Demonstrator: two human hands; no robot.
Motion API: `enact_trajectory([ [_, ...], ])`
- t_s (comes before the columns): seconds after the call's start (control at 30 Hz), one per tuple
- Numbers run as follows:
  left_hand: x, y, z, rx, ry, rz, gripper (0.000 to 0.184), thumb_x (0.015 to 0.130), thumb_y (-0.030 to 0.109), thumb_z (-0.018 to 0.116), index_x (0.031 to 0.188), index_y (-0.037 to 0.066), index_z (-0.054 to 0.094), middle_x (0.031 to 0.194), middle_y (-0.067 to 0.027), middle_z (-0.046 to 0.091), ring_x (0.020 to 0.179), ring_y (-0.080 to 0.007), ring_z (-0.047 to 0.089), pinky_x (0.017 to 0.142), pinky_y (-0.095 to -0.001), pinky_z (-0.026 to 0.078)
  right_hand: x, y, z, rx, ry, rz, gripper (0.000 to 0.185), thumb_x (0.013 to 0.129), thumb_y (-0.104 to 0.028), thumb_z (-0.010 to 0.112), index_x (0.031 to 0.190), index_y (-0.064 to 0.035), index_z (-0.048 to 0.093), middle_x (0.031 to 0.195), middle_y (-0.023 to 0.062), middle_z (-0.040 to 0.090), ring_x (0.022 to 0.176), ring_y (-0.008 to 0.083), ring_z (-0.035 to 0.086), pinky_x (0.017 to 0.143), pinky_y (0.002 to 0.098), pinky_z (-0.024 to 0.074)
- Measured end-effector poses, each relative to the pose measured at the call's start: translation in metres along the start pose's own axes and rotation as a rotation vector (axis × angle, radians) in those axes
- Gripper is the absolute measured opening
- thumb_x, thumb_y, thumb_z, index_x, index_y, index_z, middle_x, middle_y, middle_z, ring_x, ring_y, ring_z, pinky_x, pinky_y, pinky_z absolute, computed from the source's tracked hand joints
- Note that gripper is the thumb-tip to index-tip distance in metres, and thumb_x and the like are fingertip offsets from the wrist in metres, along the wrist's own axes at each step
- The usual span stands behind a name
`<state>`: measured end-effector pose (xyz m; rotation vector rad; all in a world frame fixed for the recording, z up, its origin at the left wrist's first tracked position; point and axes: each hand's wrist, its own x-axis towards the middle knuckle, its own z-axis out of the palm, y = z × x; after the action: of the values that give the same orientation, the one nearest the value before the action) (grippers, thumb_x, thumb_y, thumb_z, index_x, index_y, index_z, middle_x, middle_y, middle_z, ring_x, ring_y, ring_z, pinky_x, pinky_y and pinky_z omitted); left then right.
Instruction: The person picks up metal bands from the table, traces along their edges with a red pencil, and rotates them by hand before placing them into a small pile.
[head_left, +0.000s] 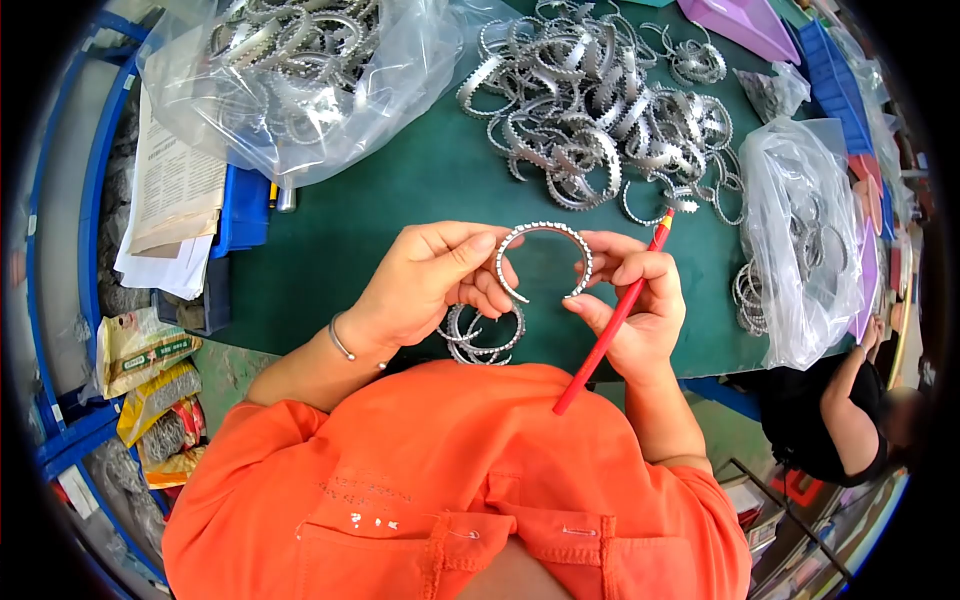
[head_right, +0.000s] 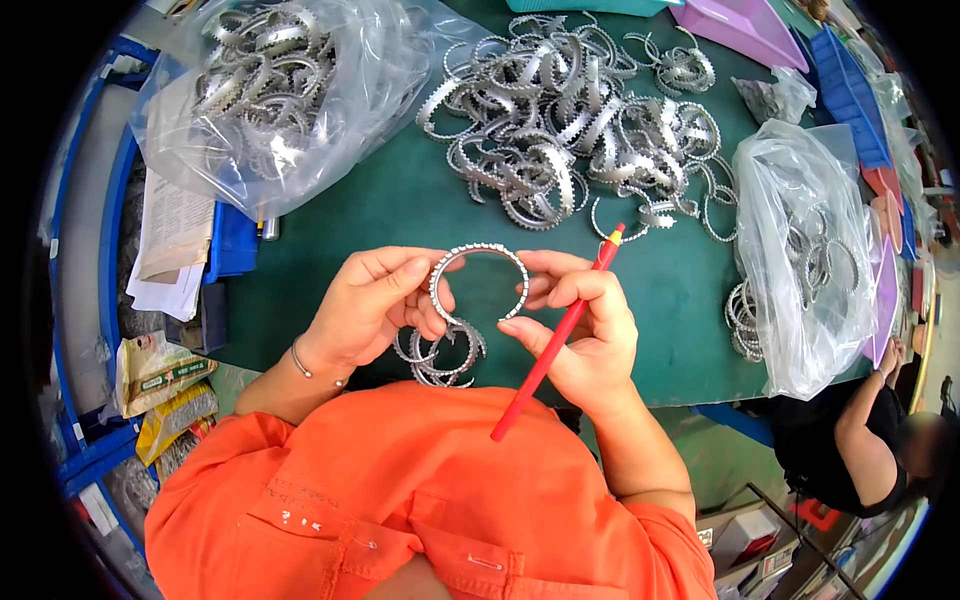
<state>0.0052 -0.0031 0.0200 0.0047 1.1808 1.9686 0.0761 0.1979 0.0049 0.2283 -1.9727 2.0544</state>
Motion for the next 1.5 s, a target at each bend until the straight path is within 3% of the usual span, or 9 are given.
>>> enact_trajectory([
  [0.6,0.001,0.000,0.004,0.025,-0.036,0.011,0.028,0.091,0.010,0.042,0.114,-0.005,0.049,0.080,-0.0120,0.061,0.062,-0.0153,0.062,0.057,-0.0239,0.053,0.010,-0.011,0.002,-0.171,-0.036,-0.223,0.043,0.063,-0.001,0.076,0.087,-0.0039,0.040,0.105,0.0235,0.053,0.084,0.0220,0.060,0.072,0.0303,0.0513],
  [0.97,0.001,-0.010,-0.003,-0.067,-0.174,-0.061,0.026,0.091,0.010,0.043,0.112,-0.003,0.052,0.078,-0.0102,0.061,0.061,-0.0133,0.061,0.054,-0.0223,0.052,0.020,-0.031,0.021,-0.276,-0.105,-0.418,0.040,0.058,-0.012,0.079,0.077,-0.0064,0.045,0.095,0.0181,0.060,0.073,0.0244,0.059,0.060,0.0289,0.0504],
  [1.0,0.001,-0.012,-0.003,-0.057,-0.153,-0.073,0.025,0.090,0.010,0.046,0.110,-0.004,0.054,0.084,-0.0105,0.062,0.069,-0.0142,0.061,0.061,-0.0246,0.051,0.020,-0.033,0.022,-0.283,-0.126,-0.438,0.038,0.058,-0.013,0.079,0.075,-0.0068,0.046,0.094,0.0172,0.060,0.071,0.0239,0.059,0.059,0.0287,0.0495],
  [1.03,0.002,-0.013,-0.002,-0.048,-0.134,-0.084,0.025,0.088,0.011,0.050,0.107,-0.004,0.055,0.091,-0.0109,0.062,0.078,-0.0152,0.061,0.069,-0.0268,0.051,0.020,-0.037,0.018,-0.397,-0.238,-0.457,0.049,0.060,-0.017,0.079,0.087,-0.0107,0.039,0.096,0.0164,0.059,0.070,0.0209,0.056,0.055,0.0274,0.0452],
  [1.07,0.002,-0.011,0.000,-0.034,-0.113,-0.100,0.023,0.088,0.009,0.051,0.105,-0.005,0.056,0.098,-0.0110,0.061,0.085,-0.0158,0.060,0.076,-0.0289,0.049,0.019,-0.037,0.019,-0.391,-0.239,-0.458,0.048,0.060,-0.016,0.079,0.087,-0.0112,0.039,0.095,0.0160,0.059,0.069,0.0205,0.056,0.054,0.0267,0.0447],
  [1.1,0.002,-0.012,0.000,-0.035,-0.112,-0.100,0.023,0.088,0.009,0.051,0.105,-0.005,0.056,0.098,-0.0110,0.061,0.085,-0.0158,0.060,0.076,-0.0289,0.049,0.019,-0.037,0.020,-0.384,-0.241,-0.459,0.048,0.060,-0.015,0.079,0.087,-0.0118,0.040,0.095,0.0157,0.059,0.067,0.0202,0.056,0.054,0.0261,0.0441],
  [1.2,0.001,-0.012,0.000,-0.029,-0.106,-0.092,0.022,0.088,0.008,0.050,0.104,-0.005,0.057,0.098,-0.0109,0.061,0.085,-0.0153,0.060,0.074,-0.0275,0.050,0.018,-0.035,0.023,-0.329,-0.154,-0.468,0.032,0.057,-0.013,0.078,0.072,-0.0084,0.049,0.092,0.0148,0.062,0.063,0.0215,0.058,0.054,0.0286,0.0444],
  [1.37,0.000,-0.008,-0.002,-0.043,-0.157,-0.063,0.022,0.089,0.007,0.047,0.106,-0.005,0.055,0.084,-0.0119,0.063,0.060,-0.0130,0.060,0.054,-0.0217,0.049,0.013,-0.036,0.019,-0.346,-0.149,-0.456,0.032,0.055,-0.011,0.078,0.072,-0.0090,0.050,0.090,0.0132,0.062,0.061,0.0214,0.057,0.051,0.0280,0.0445],
  [1.5,0.000,-0.004,0.002,-0.005,-0.075,-0.057,0.022,0.090,0.006,0.045,0.106,-0.005,0.055,0.077,-0.0120,0.062,0.050,-0.0127,0.057,0.047,-0.0212,0.047,0.010,-0.030,0.015,-0.370,-0.116,-0.494,0.035,0.056,-0.011,0.079,0.075,-0.0095,0.050,0.085,0.0115,0.062,0.056,0.0201,0.055,0.046,0.0269,0.0433],
])
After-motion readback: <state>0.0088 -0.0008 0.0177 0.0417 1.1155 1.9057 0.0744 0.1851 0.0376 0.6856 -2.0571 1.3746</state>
